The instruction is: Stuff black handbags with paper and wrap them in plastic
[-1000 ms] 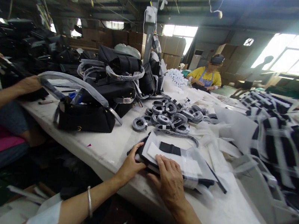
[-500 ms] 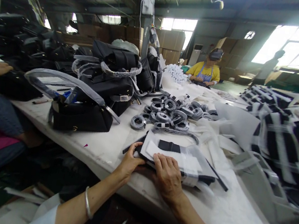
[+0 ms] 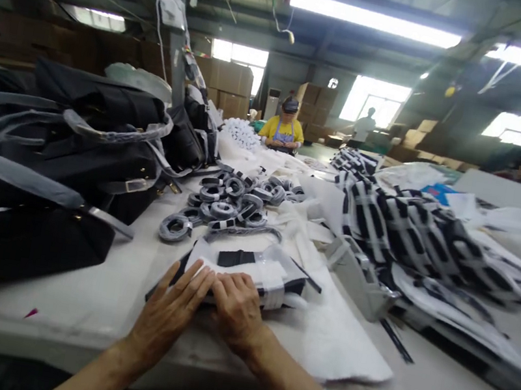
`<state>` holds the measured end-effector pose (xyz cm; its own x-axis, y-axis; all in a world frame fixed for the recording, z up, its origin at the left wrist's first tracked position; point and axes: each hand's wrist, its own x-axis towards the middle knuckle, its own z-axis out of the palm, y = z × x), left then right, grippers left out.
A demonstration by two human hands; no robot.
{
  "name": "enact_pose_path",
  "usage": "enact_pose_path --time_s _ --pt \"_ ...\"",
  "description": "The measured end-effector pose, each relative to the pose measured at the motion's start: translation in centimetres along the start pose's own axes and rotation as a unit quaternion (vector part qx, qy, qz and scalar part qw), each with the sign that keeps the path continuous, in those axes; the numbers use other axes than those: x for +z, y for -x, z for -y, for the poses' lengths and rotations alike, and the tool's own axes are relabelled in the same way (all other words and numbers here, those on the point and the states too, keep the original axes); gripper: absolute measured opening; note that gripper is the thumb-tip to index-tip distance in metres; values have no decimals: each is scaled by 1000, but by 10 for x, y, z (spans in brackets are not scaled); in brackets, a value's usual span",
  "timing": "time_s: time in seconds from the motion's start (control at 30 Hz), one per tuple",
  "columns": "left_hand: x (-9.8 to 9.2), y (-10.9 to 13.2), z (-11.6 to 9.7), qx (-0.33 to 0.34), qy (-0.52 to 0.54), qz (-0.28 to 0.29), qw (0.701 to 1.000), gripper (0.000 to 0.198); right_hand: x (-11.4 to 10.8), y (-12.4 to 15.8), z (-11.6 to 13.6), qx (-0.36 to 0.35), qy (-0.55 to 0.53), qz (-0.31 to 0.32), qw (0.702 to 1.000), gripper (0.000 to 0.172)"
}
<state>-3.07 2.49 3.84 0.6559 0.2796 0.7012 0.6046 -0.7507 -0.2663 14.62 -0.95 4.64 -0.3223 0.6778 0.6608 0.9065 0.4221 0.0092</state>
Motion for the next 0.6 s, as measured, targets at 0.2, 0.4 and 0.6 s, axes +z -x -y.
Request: enact_pose_path --time_s 0.2,0.4,0.6 --pt "5 4 10 9 11 -35 999 40 11 0 1 2 -1 -13 1000 10" --pt "17 14 14 5 -3 -40 999 45 20 0 2 -7 11 -27 1000 11" --pt "24 29 21 27 45 -77 996 45 29 1 11 14 23 -50 998 11"
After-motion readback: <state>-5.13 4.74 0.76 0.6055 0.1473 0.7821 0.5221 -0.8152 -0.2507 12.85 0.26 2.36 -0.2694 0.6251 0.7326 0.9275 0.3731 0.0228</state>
